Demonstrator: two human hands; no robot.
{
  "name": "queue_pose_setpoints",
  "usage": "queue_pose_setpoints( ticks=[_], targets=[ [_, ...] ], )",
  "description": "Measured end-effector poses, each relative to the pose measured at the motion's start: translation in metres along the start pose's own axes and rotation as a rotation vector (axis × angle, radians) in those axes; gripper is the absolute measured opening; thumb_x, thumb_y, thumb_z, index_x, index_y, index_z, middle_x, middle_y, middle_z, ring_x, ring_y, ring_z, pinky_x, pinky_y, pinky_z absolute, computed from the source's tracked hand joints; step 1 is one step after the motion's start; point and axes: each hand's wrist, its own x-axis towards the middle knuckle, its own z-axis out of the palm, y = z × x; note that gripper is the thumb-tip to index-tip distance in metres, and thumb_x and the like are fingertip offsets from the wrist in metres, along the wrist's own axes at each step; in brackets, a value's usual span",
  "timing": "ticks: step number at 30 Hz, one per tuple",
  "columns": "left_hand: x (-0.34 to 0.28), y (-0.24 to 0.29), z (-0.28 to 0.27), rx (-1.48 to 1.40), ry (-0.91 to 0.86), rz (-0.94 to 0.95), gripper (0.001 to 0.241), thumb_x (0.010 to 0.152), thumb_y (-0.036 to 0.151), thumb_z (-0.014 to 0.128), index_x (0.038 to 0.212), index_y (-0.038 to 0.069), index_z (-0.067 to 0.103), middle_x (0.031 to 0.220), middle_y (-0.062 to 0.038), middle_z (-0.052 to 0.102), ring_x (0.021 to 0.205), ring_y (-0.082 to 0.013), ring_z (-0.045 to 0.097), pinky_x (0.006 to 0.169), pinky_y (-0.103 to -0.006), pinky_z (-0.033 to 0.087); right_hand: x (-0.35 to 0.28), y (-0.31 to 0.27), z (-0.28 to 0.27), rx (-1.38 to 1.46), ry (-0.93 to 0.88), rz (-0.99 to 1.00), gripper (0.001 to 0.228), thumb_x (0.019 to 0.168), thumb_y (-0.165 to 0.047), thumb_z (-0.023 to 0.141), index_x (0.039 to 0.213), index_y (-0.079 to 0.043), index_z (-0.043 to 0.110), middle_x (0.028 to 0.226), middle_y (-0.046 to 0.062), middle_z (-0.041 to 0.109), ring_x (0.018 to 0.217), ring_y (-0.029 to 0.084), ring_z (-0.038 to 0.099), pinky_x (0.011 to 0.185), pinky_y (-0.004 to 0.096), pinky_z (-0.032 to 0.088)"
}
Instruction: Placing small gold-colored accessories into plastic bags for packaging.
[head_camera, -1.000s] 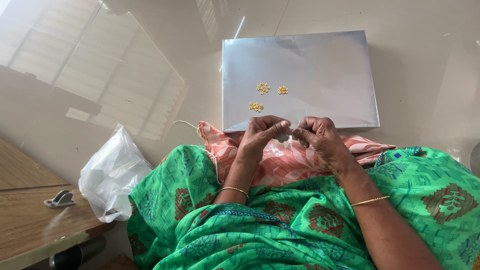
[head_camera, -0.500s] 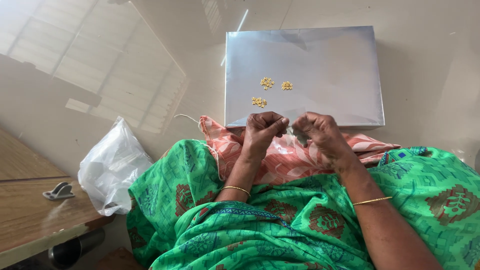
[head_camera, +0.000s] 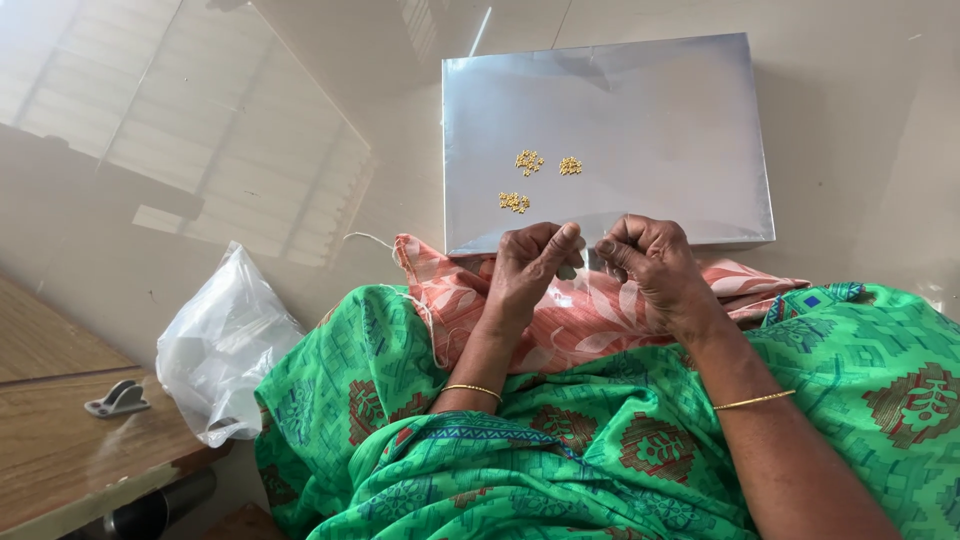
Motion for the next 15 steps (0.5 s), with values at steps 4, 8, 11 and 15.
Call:
queue_pose_setpoints(
  ticks=[4,8,11,15],
  targets=[
    [0.0,-0.004,-0.007,-0.173,-0.103,0.02,0.031,0.095,0.024,0.075,0.099,-0.006,0.075,0.081,-0.012,0.076,0.072,-0.0139,0.068,0.068,-0.0279,0.055,-0.004,-0.006,0.005,-0.067,0.089,-0.003,0.021,0.096,-0.011,0.07,0.078,-0.004,0.062,0.067,-0.001,0.058,0.063,0.007,0.048,0.058,0.024,0.041],
    [0.001,-0.012,-0.012,-0.246,-0.188,0.038,0.024,0.092,0.011,0.077,0.106,-0.009,0.074,0.085,-0.014,0.076,0.074,-0.0154,0.069,0.072,-0.0298,0.058,-0.006,-0.011,0.008,-0.169,0.115,-0.035,0.025,0.097,-0.016,0.068,0.077,-0.003,0.062,0.066,-0.001,0.058,0.063,0.006,0.048,0.057,0.024,0.041],
    [0.0,-0.013,-0.01,-0.223,-0.199,0.034,0.023,0.091,0.009,0.076,0.106,-0.008,0.075,0.084,-0.012,0.076,0.073,-0.0147,0.068,0.071,-0.0293,0.057,-0.008,-0.007,0.007,-0.233,0.112,-0.061,0.031,0.1,-0.021,0.066,0.075,-0.003,0.06,0.066,-0.002,0.056,0.063,0.006,0.047,0.056,0.025,0.04],
    [0.001,-0.017,-0.006,-0.236,-0.193,0.026,0.018,0.091,0.007,0.075,0.099,-0.009,0.076,0.082,-0.012,0.076,0.069,-0.0141,0.067,0.067,-0.0284,0.057,-0.009,-0.008,0.01,-0.32,0.104,-0.118,0.037,0.102,-0.023,0.066,0.073,-0.003,0.057,0.065,-0.002,0.053,0.063,0.006,0.045,0.056,0.025,0.04]
  ],
)
